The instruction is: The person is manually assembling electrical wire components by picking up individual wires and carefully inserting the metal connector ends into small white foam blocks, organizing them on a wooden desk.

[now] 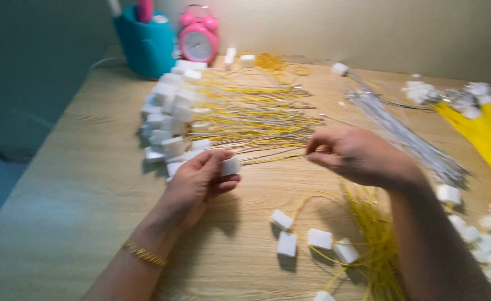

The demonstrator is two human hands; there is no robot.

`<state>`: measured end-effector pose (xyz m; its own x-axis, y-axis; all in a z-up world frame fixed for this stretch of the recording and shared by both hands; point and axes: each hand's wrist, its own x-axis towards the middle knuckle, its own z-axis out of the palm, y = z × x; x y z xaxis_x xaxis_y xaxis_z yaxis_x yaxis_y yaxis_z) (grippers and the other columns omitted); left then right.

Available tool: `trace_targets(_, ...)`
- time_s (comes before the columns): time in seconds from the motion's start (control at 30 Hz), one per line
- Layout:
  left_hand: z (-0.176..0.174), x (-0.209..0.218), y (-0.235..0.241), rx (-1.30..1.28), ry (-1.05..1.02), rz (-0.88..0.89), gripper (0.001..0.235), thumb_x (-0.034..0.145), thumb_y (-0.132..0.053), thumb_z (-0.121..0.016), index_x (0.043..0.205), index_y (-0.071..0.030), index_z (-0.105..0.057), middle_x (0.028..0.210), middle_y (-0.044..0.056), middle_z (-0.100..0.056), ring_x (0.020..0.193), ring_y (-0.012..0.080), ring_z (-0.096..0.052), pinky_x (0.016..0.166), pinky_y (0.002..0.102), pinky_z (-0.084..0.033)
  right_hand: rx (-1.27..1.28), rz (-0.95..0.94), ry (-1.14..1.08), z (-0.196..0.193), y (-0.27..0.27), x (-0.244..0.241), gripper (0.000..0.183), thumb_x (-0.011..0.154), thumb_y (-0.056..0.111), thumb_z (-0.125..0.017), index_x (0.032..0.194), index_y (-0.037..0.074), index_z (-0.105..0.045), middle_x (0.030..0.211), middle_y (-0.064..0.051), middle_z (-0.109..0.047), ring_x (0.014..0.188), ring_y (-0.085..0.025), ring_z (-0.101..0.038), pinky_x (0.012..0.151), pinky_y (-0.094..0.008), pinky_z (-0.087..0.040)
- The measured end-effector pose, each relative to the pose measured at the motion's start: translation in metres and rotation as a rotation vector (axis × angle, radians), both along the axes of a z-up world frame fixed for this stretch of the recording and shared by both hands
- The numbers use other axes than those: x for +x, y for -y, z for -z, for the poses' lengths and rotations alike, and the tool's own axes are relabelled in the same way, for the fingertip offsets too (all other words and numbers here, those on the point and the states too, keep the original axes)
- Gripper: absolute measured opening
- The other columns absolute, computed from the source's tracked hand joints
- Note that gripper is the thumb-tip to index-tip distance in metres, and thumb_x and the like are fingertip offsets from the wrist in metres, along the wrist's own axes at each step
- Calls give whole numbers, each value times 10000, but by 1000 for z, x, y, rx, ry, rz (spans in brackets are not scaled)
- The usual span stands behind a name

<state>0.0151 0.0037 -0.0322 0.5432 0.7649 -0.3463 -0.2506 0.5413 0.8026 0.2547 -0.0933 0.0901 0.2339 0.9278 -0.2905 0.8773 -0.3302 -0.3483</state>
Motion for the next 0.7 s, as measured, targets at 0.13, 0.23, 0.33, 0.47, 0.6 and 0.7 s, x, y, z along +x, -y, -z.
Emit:
trace_targets(0.13,-36,1,12,-14,-119,9,324,909,-117,-563,1196,22,-623,1022,252,-651,882,320,-653,818,321,-541,-110,-149,78,23,-6,14,186,866,354,-588,951,253,-720,936,52,-748,850,-136,-662,718,-327,-457)
trace_targets(0.23,-55,5,18,-53,-229,5,396,879,14,-537,1269,47,-600,1088,246,-642,887,320,-594,869,353,-502,-176,-156,-52,13,-7,18,252,903,352,-563,1037,215,-728,1038,52,-743,883,-126,-657,738,-317,-466)
trace_targets(0.33,-52,4,17,-88,-236,-5,388,894,34,-515,1274,69,-586,1098,275,-634,905,332,-589,851,347,-489,-76,76,-187,13,-11,52,217,914,252,-596,1082,174,-708,1129,14,-727,1034,-120,-664,916,-279,-508)
trace_targets(0.47,-55,3,15,-127,-237,5,391,916,32,-495,1296,41,-588,1097,300,-627,904,334,-583,844,367,-486,114,391,187,45,-20,129,116,819,269,-668,897,228,-742,937,36,-741,881,-168,-653,766,-355,-476)
trace_targets(0.6,-43,0,11,-98,-187,16,389,909,33,-503,1286,53,-596,1067,326,-629,876,353,-585,821,390,-492,81,520,272,69,-26,159,115,791,366,-697,840,264,-718,949,22,-725,925,-223,-637,754,-391,-469)
trace_targets(0.7,-35,-1,9,-82,-169,24,377,901,37,-522,1266,69,-610,1032,324,-631,864,355,-593,819,384,-501,83,542,219,76,-35,158,169,759,405,-749,829,251,-740,944,19,-736,923,-210,-644,765,-382,-469)
